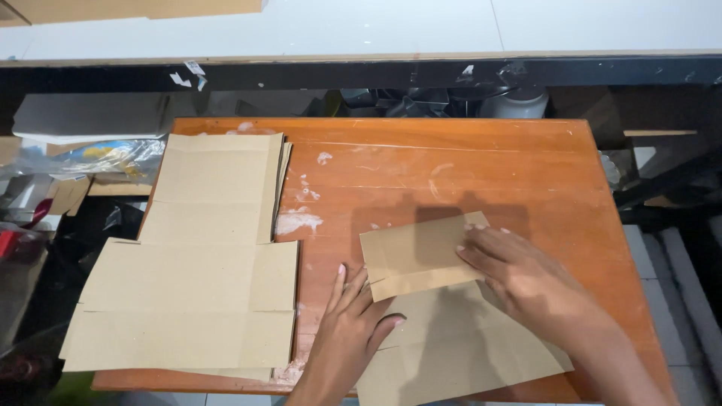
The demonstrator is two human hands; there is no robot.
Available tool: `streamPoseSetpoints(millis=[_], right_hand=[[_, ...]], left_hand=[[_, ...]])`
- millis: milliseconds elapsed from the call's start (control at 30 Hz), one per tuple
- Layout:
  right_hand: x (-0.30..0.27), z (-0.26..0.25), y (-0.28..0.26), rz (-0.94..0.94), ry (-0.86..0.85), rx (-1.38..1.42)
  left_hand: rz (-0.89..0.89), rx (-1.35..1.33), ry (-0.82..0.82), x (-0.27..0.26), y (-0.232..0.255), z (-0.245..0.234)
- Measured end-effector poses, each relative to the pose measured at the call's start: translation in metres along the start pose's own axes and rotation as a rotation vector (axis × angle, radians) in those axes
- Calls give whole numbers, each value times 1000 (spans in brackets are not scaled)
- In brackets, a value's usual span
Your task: The person folds flat cardboard sheets into small rectangular boxes on a wooden table. They fold the side flaps, tuck the ends, and place the finished boxes on a nearby white counter. The process is repeated for multiple boxes.
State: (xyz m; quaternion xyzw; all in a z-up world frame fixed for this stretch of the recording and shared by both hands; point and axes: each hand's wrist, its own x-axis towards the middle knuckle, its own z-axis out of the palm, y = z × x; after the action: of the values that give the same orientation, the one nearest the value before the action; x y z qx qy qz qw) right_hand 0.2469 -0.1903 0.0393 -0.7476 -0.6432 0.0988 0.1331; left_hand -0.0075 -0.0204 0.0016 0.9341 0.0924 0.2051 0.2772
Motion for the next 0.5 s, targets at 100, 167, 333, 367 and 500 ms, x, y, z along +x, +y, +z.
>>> streamPoseSetpoints(millis=[100,167,333,367,500], right_hand=[[-9,23,-20,-22,106,-131],[-14,54,-8,-103,176,-403],[-10,54,-22,-82,217,-424],[-10,49,-24,-71,192,-467],[8,36,-32,-12,122,-396]], left_hand=[[55,80,54,-6,6,-9],[-79,2,-54,-10,8,-20],[-135,127,144,-3,21,-37],[-69,122,212,4,25,-37],[-16,327,32,8,5,15]])
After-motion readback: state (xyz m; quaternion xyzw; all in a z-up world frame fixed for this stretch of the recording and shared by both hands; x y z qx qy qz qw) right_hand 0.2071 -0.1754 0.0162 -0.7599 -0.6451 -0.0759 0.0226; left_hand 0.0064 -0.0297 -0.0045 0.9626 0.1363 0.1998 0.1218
